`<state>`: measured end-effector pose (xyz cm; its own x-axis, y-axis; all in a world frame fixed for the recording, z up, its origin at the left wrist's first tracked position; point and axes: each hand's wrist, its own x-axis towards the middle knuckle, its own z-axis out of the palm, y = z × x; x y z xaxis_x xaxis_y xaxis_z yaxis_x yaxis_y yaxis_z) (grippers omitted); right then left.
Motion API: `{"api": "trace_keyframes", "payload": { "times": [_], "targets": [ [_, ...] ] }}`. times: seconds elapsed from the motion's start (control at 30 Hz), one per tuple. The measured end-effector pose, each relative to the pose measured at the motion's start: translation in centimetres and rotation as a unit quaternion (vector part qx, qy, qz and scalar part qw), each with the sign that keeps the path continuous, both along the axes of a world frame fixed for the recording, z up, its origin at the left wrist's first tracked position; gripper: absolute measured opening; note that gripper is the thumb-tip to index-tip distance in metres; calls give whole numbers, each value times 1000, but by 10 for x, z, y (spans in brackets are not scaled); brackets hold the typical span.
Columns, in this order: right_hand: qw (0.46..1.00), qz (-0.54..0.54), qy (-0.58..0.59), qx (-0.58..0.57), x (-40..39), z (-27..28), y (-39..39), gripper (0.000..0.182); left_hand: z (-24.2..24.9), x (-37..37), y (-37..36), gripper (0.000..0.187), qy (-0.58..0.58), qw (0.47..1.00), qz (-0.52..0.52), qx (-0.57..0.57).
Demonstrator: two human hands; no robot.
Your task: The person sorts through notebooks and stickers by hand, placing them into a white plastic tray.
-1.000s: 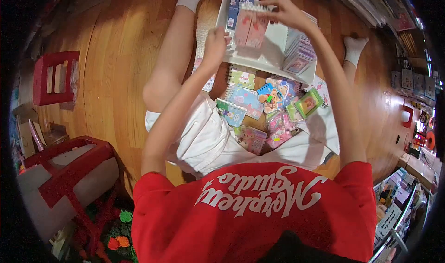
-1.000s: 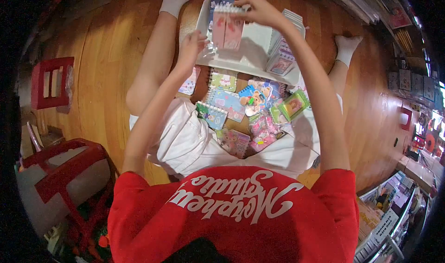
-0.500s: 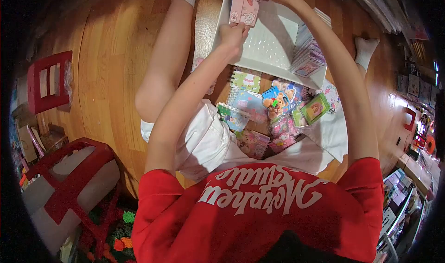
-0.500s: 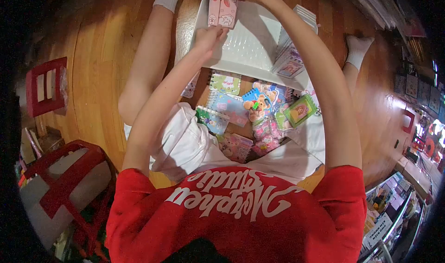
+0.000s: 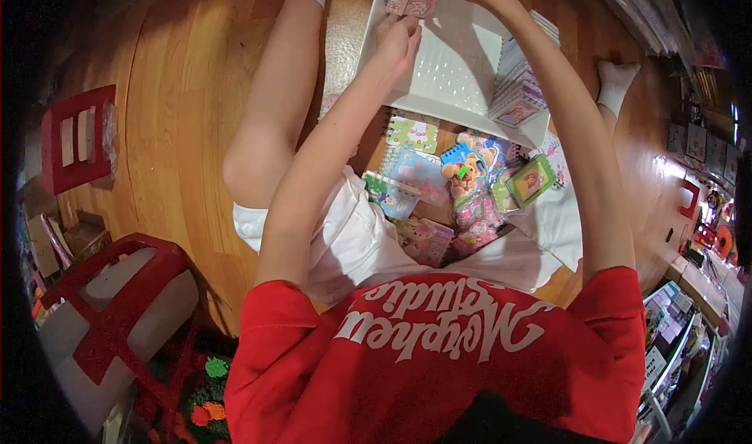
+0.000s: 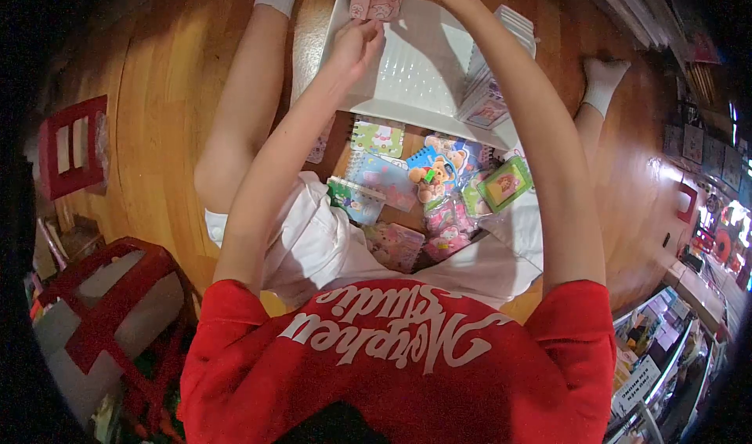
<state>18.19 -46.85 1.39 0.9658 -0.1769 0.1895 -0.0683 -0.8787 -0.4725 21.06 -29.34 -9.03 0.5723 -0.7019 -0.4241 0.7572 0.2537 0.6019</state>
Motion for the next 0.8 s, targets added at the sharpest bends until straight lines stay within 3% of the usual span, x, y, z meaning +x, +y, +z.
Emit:
{"api": "trace_keyframes", "payload": {
  "times": [0.13, 0.23, 0.33, 0.43, 0.53, 0.63, 0.73, 0.77, 0.8],
  "targets": [
    [1000, 12, 0, 8, -1, -12, -11, 89, 17, -6, 7, 29, -49, 991, -78, 97],
    [998, 30, -26, -42, 4, -32, -29, 104, 9, -7, 15, 28, -74, 994, -76, 33],
    [998, -7, 26, 49, 3, -27, -32, 109, 13, -6, 17, 29, -18, 1000, -18, 8],
    [981, -48, 93, 162, -2, -11, -21, 104, 11, -3, 17, 41, -82, 994, -27, 59],
    [973, -50, -24, 225, -12, -12, -12, 82, 16, -8, 18, 56, -127, 986, -50, 93],
    [918, -96, 110, 368, -15, -24, -14, 58, 33, -26, 21, 71, -197, 975, -34, 99],
    [917, -130, 84, 367, -10, -70, -12, 39, 12, -23, 16, 78, -331, 929, -26, 165],
    [901, -112, 53, 416, -12, -73, -1, 44, 7, -22, 16, 81, -351, 922, -40, 161],
    [936, -137, 32, 322, -13, -74, 8, 46, 3, -19, 16, 83, -371, 914, -55, 155]
  ]
}}
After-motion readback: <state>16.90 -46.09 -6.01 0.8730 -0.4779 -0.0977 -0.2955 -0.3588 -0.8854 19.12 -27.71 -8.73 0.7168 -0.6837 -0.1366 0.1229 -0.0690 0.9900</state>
